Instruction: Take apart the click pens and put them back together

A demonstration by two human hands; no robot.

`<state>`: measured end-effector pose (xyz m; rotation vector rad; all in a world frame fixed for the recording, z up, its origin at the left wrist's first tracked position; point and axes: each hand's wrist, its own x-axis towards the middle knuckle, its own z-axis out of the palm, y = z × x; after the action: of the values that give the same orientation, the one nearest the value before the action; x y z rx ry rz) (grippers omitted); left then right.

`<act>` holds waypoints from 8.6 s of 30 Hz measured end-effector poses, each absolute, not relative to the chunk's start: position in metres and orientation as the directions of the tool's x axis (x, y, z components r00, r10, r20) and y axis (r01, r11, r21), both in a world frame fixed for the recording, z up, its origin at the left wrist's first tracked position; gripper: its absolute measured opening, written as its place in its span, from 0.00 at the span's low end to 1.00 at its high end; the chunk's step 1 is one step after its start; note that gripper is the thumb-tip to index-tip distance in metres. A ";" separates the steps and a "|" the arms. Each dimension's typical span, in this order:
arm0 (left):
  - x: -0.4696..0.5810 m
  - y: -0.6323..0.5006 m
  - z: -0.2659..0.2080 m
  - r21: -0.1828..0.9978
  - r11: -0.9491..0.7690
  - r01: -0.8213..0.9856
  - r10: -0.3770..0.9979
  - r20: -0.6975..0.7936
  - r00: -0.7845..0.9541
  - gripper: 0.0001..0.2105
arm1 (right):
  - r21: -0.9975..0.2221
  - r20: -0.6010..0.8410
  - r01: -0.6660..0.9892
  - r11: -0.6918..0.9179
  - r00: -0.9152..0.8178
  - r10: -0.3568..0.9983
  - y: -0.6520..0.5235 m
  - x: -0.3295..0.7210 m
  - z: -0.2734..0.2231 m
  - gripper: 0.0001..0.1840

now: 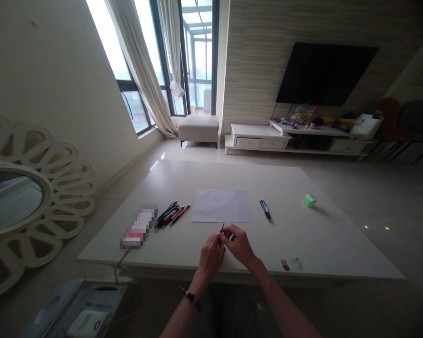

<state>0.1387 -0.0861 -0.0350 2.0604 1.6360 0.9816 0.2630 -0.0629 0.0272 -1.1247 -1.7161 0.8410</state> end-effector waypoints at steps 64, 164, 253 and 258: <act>0.137 -0.086 -0.032 0.758 -0.148 0.635 0.960 0.264 -0.091 0.13 | -0.971 0.231 0.084 0.223 0.093 0.969 -0.052 0.281 0.033 0.16; 0.136 -0.086 -0.047 0.564 -0.309 0.766 0.910 0.408 0.066 0.10 | -0.873 -0.012 0.447 0.197 -0.423 0.906 -0.039 0.290 0.036 0.24; 0.191 -0.095 -0.013 0.939 0.239 -0.249 0.962 -0.195 0.190 0.26 | -0.965 0.251 0.143 0.220 0.260 0.932 -0.084 0.288 0.023 0.13; 0.149 -0.080 -0.018 0.881 -0.185 0.435 0.982 0.182 0.048 0.15 | -0.870 0.024 -0.472 0.143 0.250 0.968 -0.028 0.326 0.041 0.13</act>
<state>0.1486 -0.0797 -0.0184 1.6920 1.4373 1.0964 0.3261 -0.0284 0.0410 -0.8770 -0.7090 1.1742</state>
